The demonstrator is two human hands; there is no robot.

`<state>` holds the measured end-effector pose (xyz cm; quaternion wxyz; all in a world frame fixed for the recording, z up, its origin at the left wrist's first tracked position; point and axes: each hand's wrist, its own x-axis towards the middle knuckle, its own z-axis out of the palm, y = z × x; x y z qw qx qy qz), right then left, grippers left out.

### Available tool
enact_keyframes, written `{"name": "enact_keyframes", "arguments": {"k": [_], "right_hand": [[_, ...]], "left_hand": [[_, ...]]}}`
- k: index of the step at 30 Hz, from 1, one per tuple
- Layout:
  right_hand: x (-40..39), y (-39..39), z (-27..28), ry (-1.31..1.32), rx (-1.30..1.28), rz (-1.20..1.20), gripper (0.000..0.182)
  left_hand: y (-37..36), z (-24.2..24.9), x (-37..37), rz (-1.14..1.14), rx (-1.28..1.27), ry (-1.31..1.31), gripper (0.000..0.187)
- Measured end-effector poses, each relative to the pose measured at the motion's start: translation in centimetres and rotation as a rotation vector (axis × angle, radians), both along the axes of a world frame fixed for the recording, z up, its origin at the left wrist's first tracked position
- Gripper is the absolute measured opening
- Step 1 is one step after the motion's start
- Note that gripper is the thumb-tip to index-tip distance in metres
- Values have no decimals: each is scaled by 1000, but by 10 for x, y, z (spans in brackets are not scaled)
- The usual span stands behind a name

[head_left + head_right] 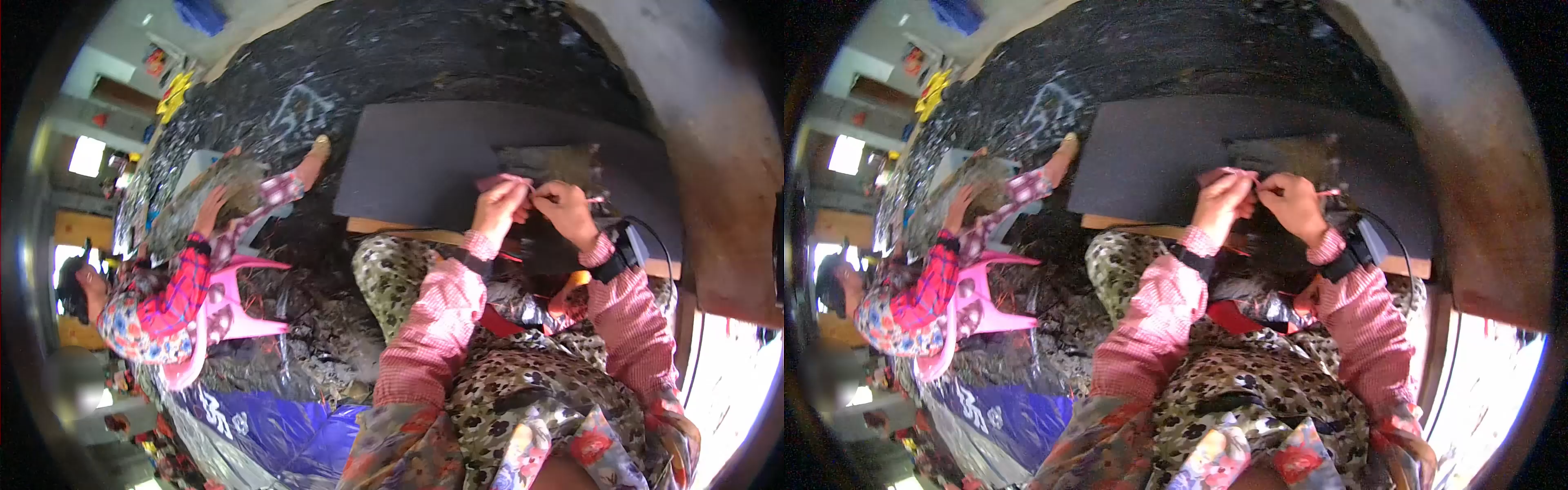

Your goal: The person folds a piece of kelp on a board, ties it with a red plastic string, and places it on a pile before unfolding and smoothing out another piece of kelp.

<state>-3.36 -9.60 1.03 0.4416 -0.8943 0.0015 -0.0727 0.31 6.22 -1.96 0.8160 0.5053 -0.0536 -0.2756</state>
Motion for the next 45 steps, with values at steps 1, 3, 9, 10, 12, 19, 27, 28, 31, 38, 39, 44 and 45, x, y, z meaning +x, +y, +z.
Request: {"name": "enact_keyframes", "arguments": {"k": [1,3,9,10,12,19,27,28,31,38,39,44,45], "right_hand": [[-2,2,6,154,190,-79,19],[-6,0,14,306,617,-104,19],[-6,-11,8,393,1019,-10,15],[-5,-12,0,399,1010,-56,15],[-4,-13,-3,414,984,-72,16],[0,-5,1,434,816,-135,18],[3,0,0,264,71,37,19],[3,0,-1,198,-76,97,21],[4,0,0,140,-236,167,22],[3,-4,7,325,77,37,26],[4,-5,5,340,155,11,27],[3,-11,0,346,310,16,27],[2,-13,1,367,379,36,26]], "left_hand": [[0,-5,0,1,-3,11,27],[-2,-17,-2,2,0,77,29],[-4,-25,0,116,117,90,35],[-3,-24,0,95,344,-88,32],[0,-20,-3,64,567,-267,29],[2,-19,-6,36,413,-177,13],[-7,5,-12,292,694,-998,11],[-9,10,-12,287,704,-951,10],[-11,9,-5,250,671,-985,13],[-3,-12,-5,134,672,-671,17],[-2,-13,-6,135,673,-670,17],[-3,-4,-7,31,509,-311,18],[-3,-2,-6,-39,501,-276,19]]}}
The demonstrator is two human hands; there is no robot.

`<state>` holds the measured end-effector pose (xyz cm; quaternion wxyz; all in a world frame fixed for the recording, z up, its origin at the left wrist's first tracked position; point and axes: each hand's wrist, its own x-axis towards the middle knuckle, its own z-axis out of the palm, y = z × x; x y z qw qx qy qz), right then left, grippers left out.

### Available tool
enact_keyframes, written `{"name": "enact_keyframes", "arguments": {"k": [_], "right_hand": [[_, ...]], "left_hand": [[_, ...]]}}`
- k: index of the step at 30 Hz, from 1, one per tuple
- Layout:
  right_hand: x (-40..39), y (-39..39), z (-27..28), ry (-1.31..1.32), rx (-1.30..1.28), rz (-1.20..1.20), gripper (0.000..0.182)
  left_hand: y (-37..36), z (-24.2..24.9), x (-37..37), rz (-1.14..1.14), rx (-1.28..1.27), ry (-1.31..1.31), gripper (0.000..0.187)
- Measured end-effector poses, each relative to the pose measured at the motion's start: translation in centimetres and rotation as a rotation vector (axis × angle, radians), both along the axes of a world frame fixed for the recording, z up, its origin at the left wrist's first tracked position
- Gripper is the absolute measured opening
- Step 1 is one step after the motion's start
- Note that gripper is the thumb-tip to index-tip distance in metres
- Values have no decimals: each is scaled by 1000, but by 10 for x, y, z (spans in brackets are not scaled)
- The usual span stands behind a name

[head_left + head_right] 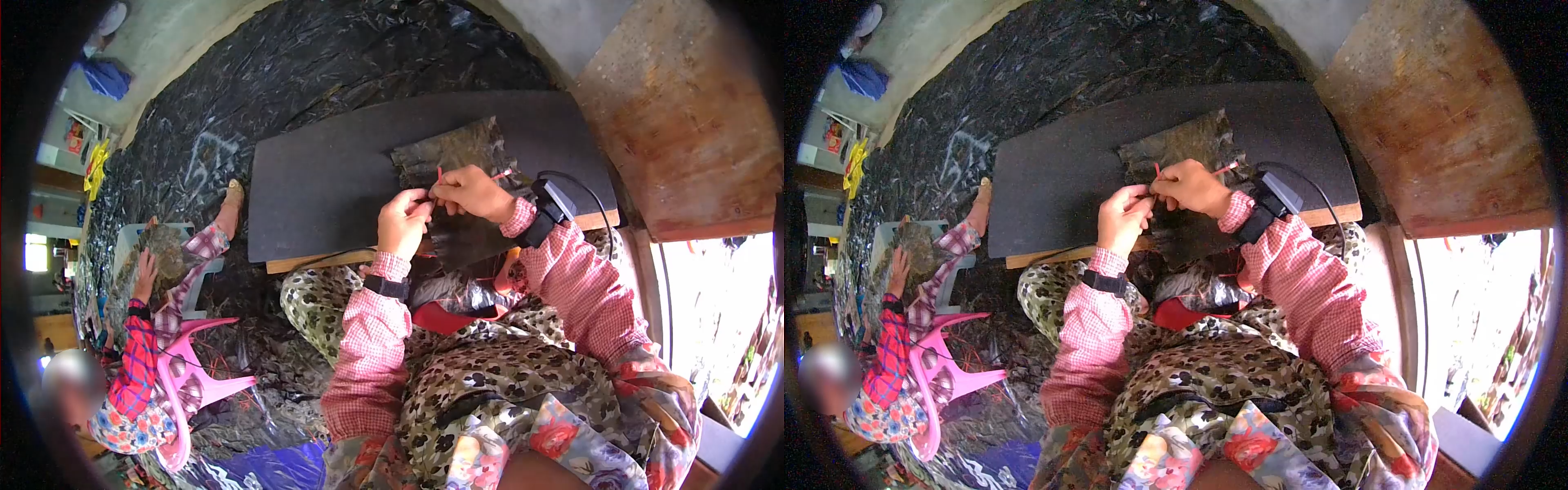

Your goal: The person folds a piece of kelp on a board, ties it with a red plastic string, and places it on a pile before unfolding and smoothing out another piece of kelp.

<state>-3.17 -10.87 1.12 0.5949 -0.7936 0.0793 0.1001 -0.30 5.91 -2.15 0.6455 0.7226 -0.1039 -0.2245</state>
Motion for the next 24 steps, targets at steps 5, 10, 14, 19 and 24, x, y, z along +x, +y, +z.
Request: {"name": "enact_keyframes", "arguments": {"k": [5,10,14,19,24], "right_hand": [[-1,-7,-1,8,101,89,24],[-1,-9,2,-179,-27,154,20],[-2,-4,6,-250,-202,182,17],[-3,-3,5,-451,-497,211,11],[-9,0,-6,-609,-845,235,11]], "left_hand": [[-6,-9,7,-99,-60,-69,15],[-6,1,8,-105,53,-30,11],[-6,-3,9,-84,238,-323,12],[-7,-7,9,-74,232,-249,14],[-9,-5,7,-59,209,-244,13]]}}
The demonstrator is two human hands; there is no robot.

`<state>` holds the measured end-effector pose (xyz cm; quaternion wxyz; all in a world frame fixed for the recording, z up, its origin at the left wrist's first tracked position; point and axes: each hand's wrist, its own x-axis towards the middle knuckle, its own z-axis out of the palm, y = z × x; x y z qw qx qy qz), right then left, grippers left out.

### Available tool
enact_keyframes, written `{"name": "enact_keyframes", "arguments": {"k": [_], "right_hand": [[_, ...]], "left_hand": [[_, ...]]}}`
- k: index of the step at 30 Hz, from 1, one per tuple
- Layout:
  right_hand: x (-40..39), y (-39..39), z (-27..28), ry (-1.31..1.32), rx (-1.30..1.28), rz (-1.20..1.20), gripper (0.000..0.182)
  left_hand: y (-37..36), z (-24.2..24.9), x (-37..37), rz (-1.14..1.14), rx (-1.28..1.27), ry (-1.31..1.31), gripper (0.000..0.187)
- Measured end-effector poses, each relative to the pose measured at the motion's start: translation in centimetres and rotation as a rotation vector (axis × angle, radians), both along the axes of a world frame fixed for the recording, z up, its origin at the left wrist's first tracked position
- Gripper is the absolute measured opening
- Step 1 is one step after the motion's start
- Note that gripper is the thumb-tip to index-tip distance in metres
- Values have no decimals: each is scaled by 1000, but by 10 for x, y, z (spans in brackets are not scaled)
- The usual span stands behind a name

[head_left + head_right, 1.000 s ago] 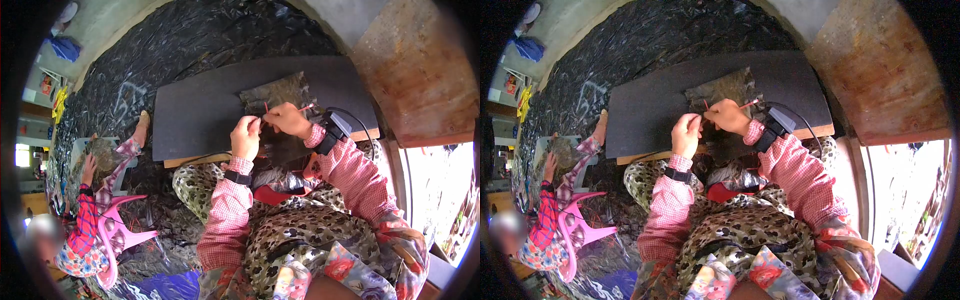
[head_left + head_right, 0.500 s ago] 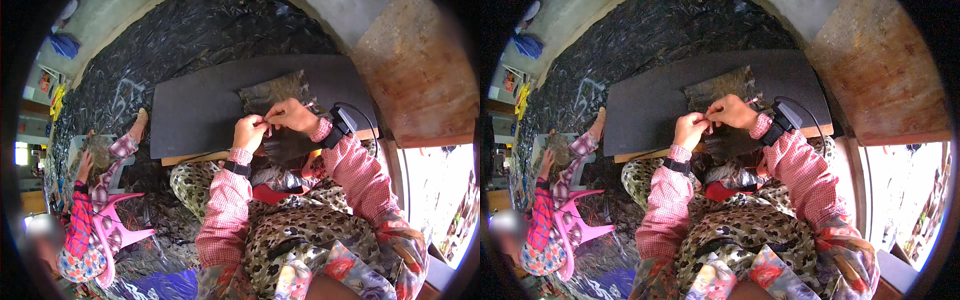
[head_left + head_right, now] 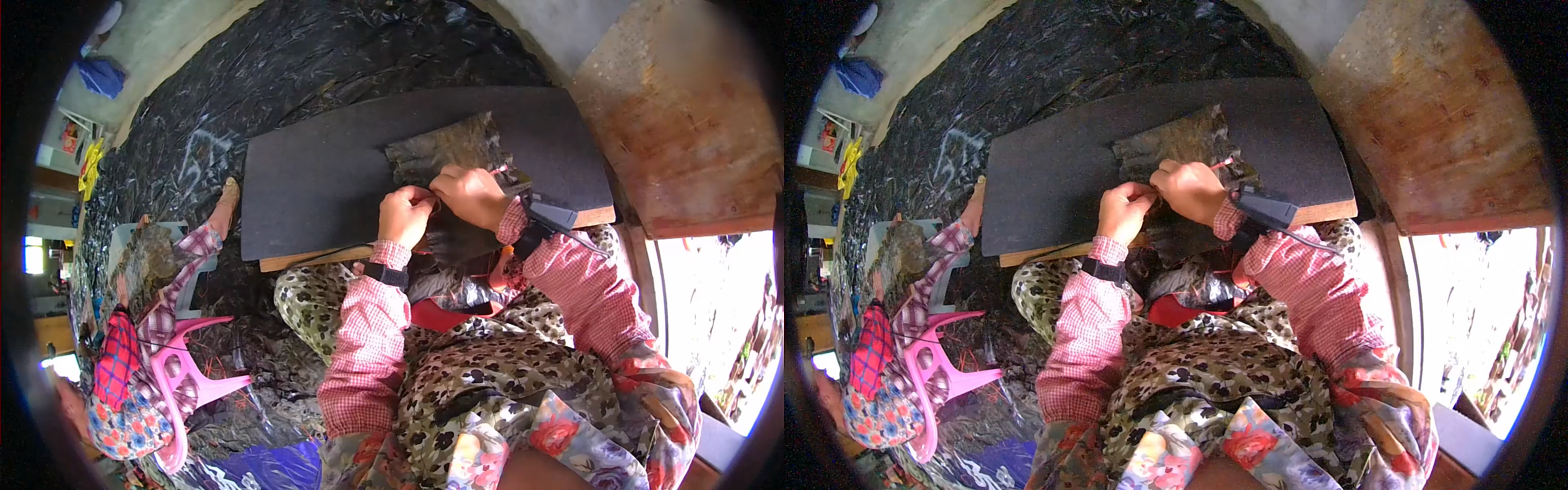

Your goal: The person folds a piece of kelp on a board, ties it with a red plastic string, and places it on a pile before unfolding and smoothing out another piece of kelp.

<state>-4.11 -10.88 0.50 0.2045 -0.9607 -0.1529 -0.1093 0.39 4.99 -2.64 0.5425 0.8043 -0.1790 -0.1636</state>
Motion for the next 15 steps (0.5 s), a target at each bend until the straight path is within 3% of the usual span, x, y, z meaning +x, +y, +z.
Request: {"name": "enact_keyframes", "arguments": {"k": [4,6,13,15], "right_hand": [[-2,5,-8,-139,62,-102,14],[-2,5,-7,-122,116,-123,14],[-3,4,-5,-144,151,-133,17],[-4,3,-6,-165,136,-113,17]], "left_hand": [[0,5,-2,33,-65,49,13],[1,7,-4,87,-360,283,15],[4,9,2,-55,-170,235,16],[2,1,3,-14,-93,84,14]]}}
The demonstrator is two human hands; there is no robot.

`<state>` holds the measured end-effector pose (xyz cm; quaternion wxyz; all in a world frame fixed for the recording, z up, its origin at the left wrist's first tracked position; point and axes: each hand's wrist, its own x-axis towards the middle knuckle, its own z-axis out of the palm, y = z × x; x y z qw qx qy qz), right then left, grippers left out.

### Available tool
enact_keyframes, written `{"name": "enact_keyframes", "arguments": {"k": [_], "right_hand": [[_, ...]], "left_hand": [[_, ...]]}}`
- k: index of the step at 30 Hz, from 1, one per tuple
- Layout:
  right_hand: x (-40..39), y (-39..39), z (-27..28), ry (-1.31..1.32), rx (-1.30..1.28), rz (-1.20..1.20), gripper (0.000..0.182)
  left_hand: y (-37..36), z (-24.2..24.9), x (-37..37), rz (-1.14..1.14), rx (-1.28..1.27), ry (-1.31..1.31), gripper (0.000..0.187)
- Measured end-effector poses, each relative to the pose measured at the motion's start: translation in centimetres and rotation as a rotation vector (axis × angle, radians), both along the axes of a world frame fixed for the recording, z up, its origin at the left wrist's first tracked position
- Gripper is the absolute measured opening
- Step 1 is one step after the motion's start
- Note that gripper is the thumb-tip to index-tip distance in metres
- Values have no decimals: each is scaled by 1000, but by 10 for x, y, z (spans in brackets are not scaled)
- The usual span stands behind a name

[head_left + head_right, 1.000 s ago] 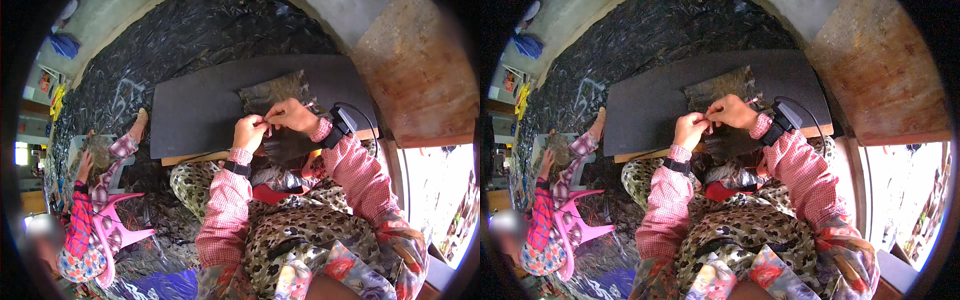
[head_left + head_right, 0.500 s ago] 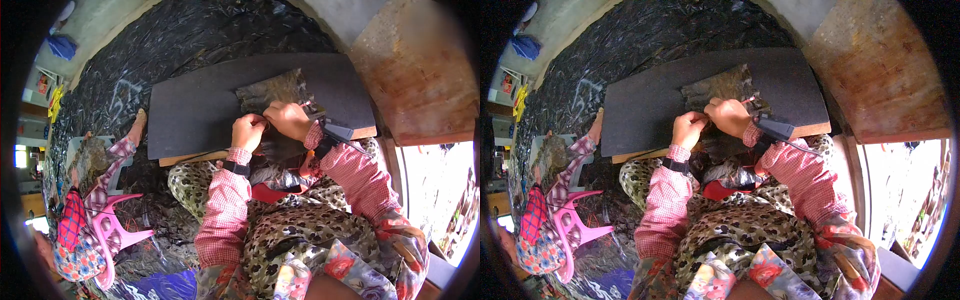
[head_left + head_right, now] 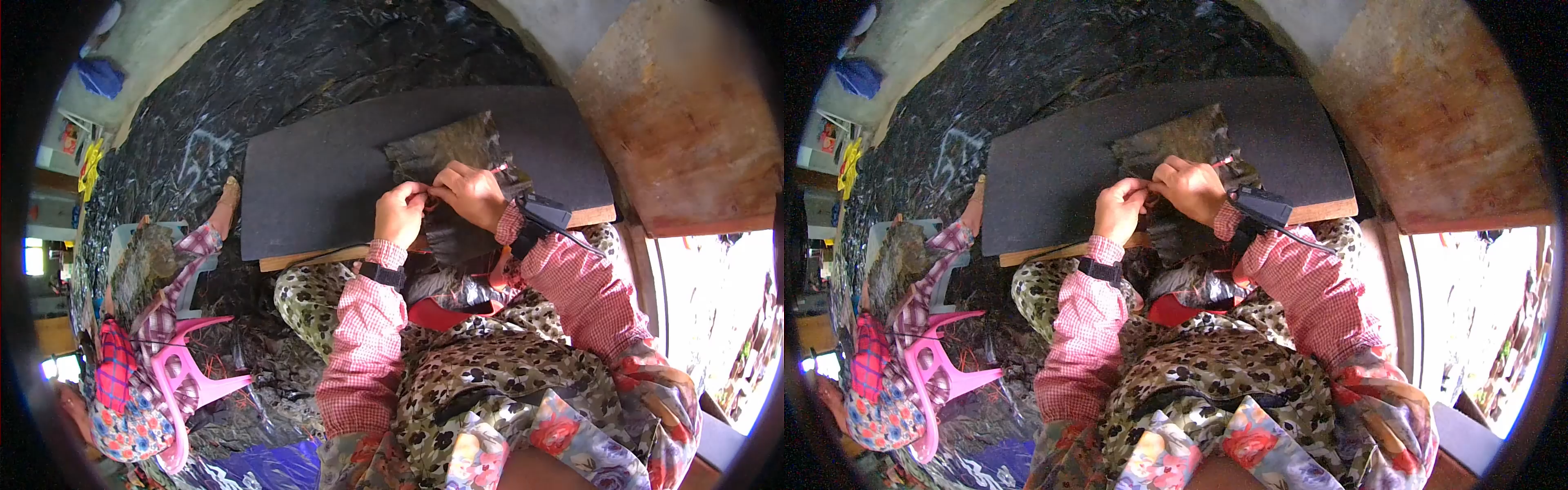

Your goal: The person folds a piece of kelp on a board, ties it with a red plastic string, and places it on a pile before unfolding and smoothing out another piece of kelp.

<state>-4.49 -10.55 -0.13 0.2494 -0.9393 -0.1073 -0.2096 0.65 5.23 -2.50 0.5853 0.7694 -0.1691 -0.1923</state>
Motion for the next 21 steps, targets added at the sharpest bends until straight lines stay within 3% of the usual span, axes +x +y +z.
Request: {"name": "enact_keyframes", "arguments": {"k": [1,3,9,13,14,16,17,19,20,21], "right_hand": [[0,-1,0,-24,-18,20,16],[-3,-2,1,-33,-47,30,17],[-24,1,6,21,-68,-15,14],[-37,2,12,191,12,-47,16],[-39,-2,15,187,16,-51,16],[-45,-12,21,-103,-20,-43,20],[-51,-19,23,-33,-71,-77,26],[-55,-31,20,-26,-151,-149,38],[-57,-33,18,-27,-148,-160,38],[-59,-36,16,17,-224,-217,45]], "left_hand": [[0,-4,0,-2,0,1,14],[0,-6,1,70,144,-333,11],[-1,-3,-1,142,395,-376,9],[3,-6,1,126,382,-427,14],[7,-5,-1,212,340,-481,17],[15,9,-6,316,285,-560,27],[16,18,-10,309,233,-634,28],[11,19,-18,178,185,-783,31],[6,20,-23,5,213,-818,36],[0,18,-31,-145,391,-846,47]]}}
